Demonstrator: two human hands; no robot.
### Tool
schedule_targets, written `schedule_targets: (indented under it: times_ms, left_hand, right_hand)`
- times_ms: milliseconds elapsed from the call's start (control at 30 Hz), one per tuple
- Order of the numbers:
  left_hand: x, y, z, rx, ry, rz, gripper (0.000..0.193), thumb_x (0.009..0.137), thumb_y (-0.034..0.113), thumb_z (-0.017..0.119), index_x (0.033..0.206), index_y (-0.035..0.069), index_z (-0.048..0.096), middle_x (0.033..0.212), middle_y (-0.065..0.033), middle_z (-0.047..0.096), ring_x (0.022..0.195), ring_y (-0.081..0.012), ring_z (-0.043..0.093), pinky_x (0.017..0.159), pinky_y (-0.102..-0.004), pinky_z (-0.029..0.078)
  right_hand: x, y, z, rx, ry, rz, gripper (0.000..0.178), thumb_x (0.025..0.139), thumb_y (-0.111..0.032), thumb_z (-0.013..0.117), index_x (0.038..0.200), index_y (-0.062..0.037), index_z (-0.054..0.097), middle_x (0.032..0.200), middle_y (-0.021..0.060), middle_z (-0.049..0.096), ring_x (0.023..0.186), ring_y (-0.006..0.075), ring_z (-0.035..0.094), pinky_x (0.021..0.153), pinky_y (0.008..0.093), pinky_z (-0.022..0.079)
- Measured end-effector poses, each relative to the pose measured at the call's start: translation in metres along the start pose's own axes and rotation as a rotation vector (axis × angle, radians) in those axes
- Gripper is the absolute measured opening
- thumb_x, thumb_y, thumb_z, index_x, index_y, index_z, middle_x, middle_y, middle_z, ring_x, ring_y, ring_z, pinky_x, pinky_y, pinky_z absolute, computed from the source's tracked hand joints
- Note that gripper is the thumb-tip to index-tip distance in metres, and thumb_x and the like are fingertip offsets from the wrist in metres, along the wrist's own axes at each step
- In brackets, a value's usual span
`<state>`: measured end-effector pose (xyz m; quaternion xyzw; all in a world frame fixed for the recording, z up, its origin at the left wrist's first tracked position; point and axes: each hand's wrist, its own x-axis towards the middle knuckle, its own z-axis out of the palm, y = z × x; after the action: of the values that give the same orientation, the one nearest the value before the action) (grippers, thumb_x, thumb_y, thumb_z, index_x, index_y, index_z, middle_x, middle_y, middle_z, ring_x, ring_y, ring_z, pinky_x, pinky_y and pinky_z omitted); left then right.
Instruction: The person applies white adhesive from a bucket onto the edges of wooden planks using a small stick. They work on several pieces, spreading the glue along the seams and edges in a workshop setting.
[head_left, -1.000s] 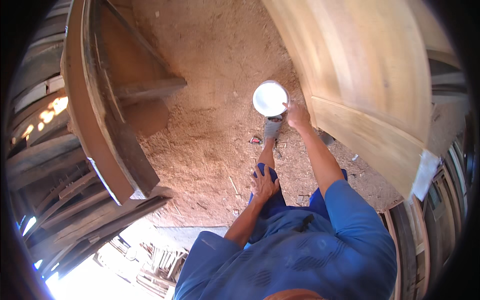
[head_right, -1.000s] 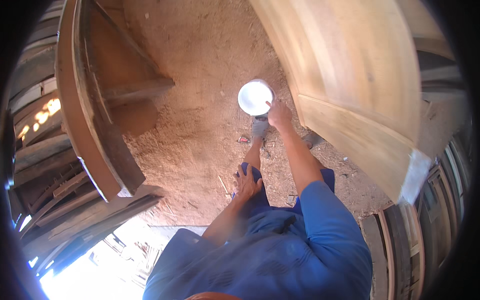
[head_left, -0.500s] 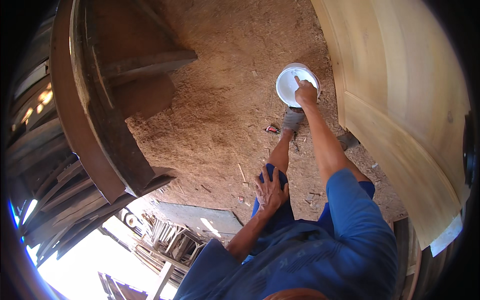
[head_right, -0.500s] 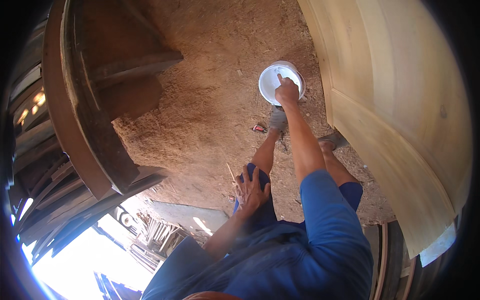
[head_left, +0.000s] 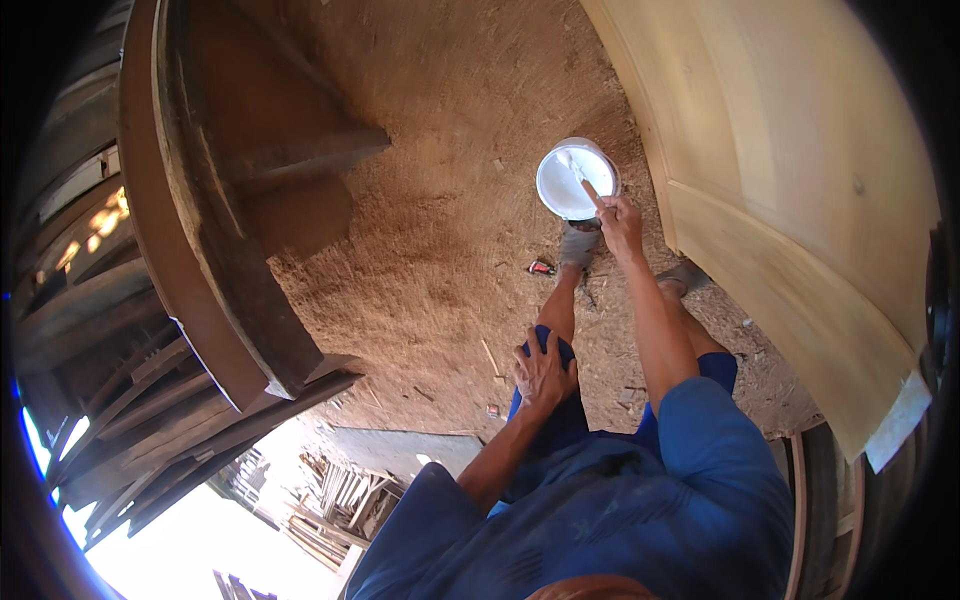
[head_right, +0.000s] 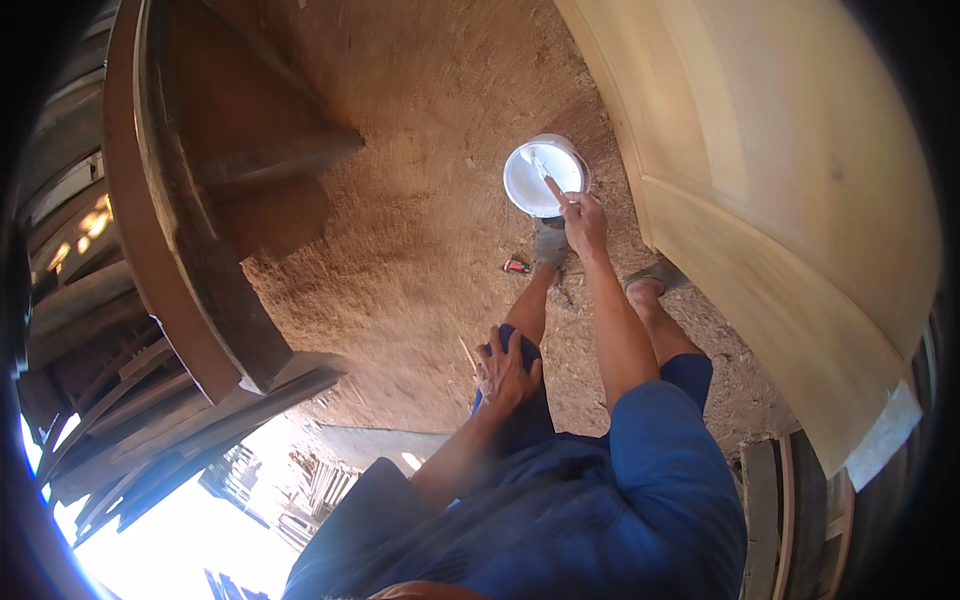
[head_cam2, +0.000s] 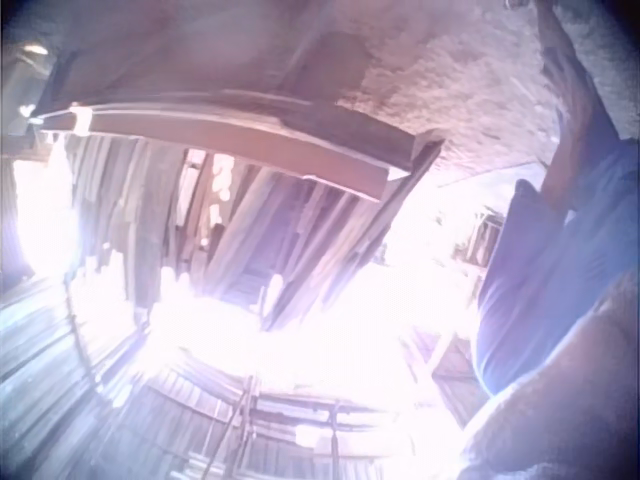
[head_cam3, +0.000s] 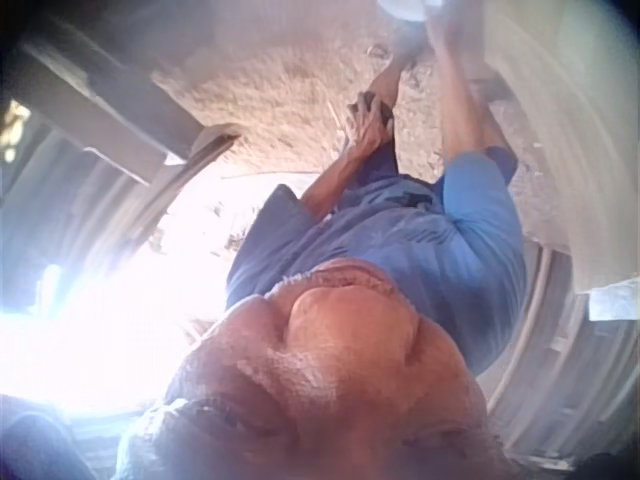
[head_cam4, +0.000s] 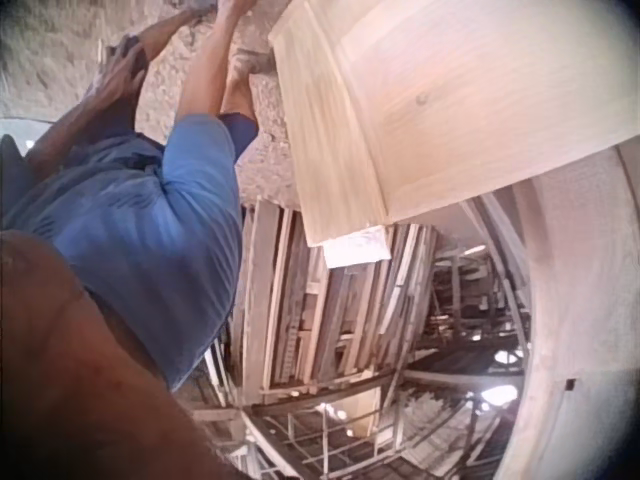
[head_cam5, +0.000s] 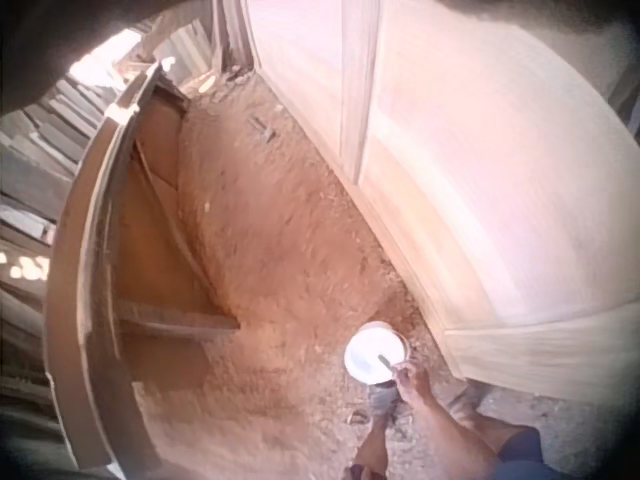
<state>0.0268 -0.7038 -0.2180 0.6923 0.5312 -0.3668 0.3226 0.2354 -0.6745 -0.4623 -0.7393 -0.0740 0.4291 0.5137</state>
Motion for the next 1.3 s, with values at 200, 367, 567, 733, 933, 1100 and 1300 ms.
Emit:
schedule_targets:
  times_ms: [200,367,567,733,933,1100,1300]
  left_hand:
    - [0.002,-0.01,0.01,-0.01,-0.018,0.103,0.073,0.082,0.035,0.073,0.145,0.009,0.046,0.154,-0.0283,0.03,0.133,-0.0576,0.036,0.104,-0.0635,0.043]
    - [0.037,-0.04,0.025,0.036,-0.009,0.309,0.073,0.084,0.044,0.068,0.144,0.007,0.047,0.147,-0.0301,0.043,0.135,-0.053,0.04,0.113,-0.0575,0.036]
    - [0.066,-0.016,-0.06,0.18,0.029,0.637,0.063,0.083,0.044,0.069,0.133,0.006,0.06,0.136,-0.0279,0.056,0.136,-0.0448,0.045,0.116,-0.0532,0.031]
    - [0.089,0.029,-0.135,0.367,0.05,0.575,0.062,0.083,0.041,0.068,0.134,0.006,0.06,0.141,-0.029,0.053,0.137,-0.0443,0.044,0.117,-0.0509,0.031]
    - [0.094,0.075,-0.142,0.323,0.134,0.526,0.061,0.081,0.043,0.072,0.126,0.002,0.065,0.117,-0.0259,0.069,0.115,-0.035,0.064,0.1,-0.0458,0.048]
    - [0.077,0.132,-0.09,-0.077,0.134,0.509,0.066,0.086,0.042,0.072,0.132,-0.003,0.059,0.125,-0.027,0.065,0.118,-0.0344,0.063,0.099,-0.0423,0.049]
    - [0.077,0.224,-0.118,0.444,0.902,1.28,0.047,0.105,0.02,0.049,0.143,-0.007,0.043,0.147,-0.0324,0.043,0.133,-0.0428,0.049,0.109,-0.0447,0.043]
  right_hand:
    - [-0.073,-0.079,-0.046,0.181,-0.14,-0.036,0.018,0.092,-0.003,0.063,0.108,0.0057,0.065,0.085,0.0055,0.067,0.068,0.0074,0.058,0.059,0.0219,0.045]
    - [-0.155,-0.188,-0.103,0.085,-0.142,-0.138,0.021,0.092,-0.003,0.061,0.112,0.0011,0.063,0.092,0.0046,0.067,0.075,0.007,0.06,0.067,0.0243,0.051]
    - [-0.276,-0.312,-0.21,0.101,0.096,-0.327,0.02,0.093,0.001,0.06,0.113,-0.0005,0.062,0.09,0.0018,0.066,0.078,0.0061,0.061,0.071,0.0236,0.052]
    - [-0.353,-0.338,-0.295,0.094,0.375,-0.277,0.019,0.094,0.001,0.063,0.112,-0.001,0.063,0.091,0.0022,0.067,0.082,0.0063,0.061,0.074,0.0229,0.05]
    - [-0.387,-0.284,-0.353,-0.013,0.577,-0.223,0.019,0.092,0.002,0.065,0.111,-0.0017,0.063,0.09,-0.0006,0.066,0.081,0.0047,0.059,0.073,0.0217,0.048]
    - [-0.387,-0.293,-0.375,0.126,0.463,-0.231,0.017,0.092,0.0,0.066,0.109,-0.0025,0.065,0.088,0.0007,0.067,0.08,0.0072,0.062,0.072,0.0237,0.05]
    - [-0.379,-0.307,-0.398,-0.004,0.319,-0.273,0.016,0.093,-0.002,0.065,0.109,-0.0012,0.064,0.084,0.0025,0.066,0.077,0.007,0.061,0.067,0.0249,0.049]
